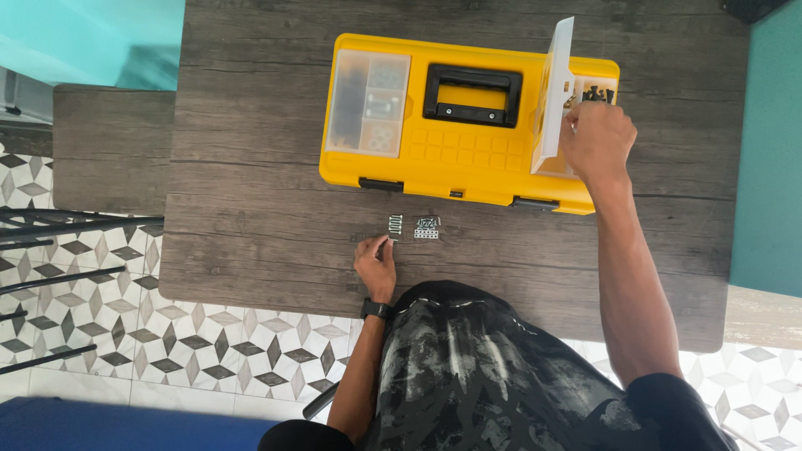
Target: The person repeatedly picks small metal fasteners from a yellow toolbox and places them on a wooden table, arranging them into small piles. The person continues this process throughout the clip.
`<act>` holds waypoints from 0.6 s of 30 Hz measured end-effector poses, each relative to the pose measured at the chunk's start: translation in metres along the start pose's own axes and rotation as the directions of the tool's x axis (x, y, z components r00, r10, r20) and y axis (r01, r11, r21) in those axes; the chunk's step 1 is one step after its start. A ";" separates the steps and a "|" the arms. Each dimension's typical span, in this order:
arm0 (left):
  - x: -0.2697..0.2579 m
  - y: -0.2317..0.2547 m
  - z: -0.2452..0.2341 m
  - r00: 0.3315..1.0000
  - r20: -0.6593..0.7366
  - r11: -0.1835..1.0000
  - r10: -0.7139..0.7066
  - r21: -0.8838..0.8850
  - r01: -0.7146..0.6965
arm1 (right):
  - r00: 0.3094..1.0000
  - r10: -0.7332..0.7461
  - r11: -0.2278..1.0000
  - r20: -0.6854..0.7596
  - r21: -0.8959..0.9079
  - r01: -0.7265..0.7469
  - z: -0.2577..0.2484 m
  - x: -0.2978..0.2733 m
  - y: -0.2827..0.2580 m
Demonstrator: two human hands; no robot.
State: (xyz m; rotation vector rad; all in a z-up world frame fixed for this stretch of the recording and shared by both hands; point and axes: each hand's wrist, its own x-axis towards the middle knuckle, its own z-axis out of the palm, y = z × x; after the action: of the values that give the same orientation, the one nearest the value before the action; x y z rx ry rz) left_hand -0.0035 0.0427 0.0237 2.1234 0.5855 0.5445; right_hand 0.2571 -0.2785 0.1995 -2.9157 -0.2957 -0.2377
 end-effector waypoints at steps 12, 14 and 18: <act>-0.001 0.002 0.011 0.999 -0.052 0.991 0.007 0.133 0.000 | 0.997 0.045 0.998 0.056 -0.052 -0.042 0.003 0.002 -0.006; -0.001 0.002 0.012 0.998 -0.060 0.991 -0.001 0.131 0.009 | 0.998 0.035 0.998 0.056 -0.060 -0.032 0.005 0.005 -0.006; 0.000 0.001 0.013 0.997 -0.071 0.992 0.006 0.125 0.003 | 0.999 0.027 0.999 0.033 0.037 -0.029 0.005 0.004 -0.002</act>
State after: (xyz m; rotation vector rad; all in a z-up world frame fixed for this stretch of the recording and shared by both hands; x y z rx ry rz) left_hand 0.0042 0.0337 0.0171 2.2296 0.6739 0.6007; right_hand 0.2614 -0.2743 0.1954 -2.8865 -0.2615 -0.1784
